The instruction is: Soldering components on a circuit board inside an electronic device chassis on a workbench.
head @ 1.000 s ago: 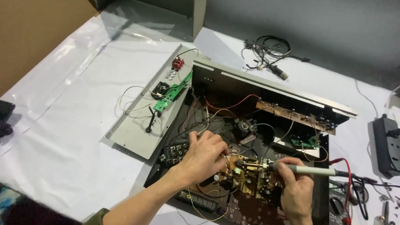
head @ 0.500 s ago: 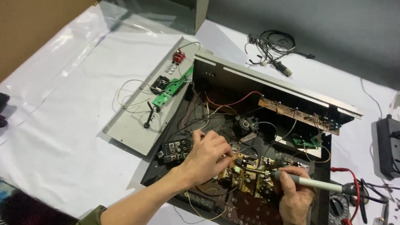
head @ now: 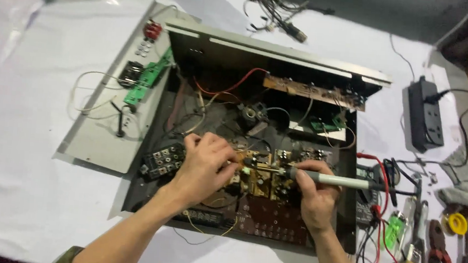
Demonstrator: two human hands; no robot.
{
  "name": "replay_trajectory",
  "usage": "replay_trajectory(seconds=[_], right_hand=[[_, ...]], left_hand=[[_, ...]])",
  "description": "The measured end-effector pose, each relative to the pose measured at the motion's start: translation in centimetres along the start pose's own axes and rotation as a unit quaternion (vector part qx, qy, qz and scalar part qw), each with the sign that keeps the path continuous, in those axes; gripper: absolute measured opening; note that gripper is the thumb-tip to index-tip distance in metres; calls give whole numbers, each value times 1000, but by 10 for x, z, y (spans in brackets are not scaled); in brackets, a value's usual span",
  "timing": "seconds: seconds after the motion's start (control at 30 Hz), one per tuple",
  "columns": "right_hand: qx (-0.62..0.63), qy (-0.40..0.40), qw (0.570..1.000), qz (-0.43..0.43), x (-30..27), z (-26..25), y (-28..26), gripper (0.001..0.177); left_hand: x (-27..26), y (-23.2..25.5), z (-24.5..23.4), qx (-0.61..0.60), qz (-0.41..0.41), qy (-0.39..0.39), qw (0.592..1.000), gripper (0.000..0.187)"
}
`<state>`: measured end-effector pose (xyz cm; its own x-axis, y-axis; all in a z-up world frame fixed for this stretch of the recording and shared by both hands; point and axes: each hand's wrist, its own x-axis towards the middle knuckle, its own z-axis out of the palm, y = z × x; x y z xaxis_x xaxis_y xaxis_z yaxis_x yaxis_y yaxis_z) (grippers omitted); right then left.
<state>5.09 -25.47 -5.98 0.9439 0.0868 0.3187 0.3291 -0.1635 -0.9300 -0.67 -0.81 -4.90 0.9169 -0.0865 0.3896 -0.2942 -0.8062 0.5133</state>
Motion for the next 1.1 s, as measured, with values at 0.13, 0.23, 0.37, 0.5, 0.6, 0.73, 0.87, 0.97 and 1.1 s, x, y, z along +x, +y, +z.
replay_trajectory(seconds=[0.13,0.23,0.37,0.5,0.6,0.73,0.87,0.97,1.1], right_hand=[[27,-18,999,-9,-3,1,8,15],[38,-36,998,-22,-1,0,7,13],[52,-49,997,-30,-6,-2,11,12],[62,-58,995,-52,-9,0,11,9],[69,-95,993,-32,-10,-3,11,10],[33,-101,993,-42,-11,-2,5,10],[11,-109,991,-72,-9,3,-1,12],[-4,-123,989,-88,-8,3,-1,13],[-19,-125,984,-129,-5,6,-4,14]], left_hand=[[1,3,1,-14,1,-11,1000,5],[-4,9,1,10,17,-19,1000,5],[-12,31,-7,-5,44,-33,998,14],[-30,46,-8,41,96,-23,994,30],[-52,41,6,59,88,-19,994,30],[-49,45,6,60,88,16,994,20],[-48,42,10,112,83,45,989,15],[-48,42,13,130,73,62,987,18],[-49,41,17,133,69,76,986,21]])
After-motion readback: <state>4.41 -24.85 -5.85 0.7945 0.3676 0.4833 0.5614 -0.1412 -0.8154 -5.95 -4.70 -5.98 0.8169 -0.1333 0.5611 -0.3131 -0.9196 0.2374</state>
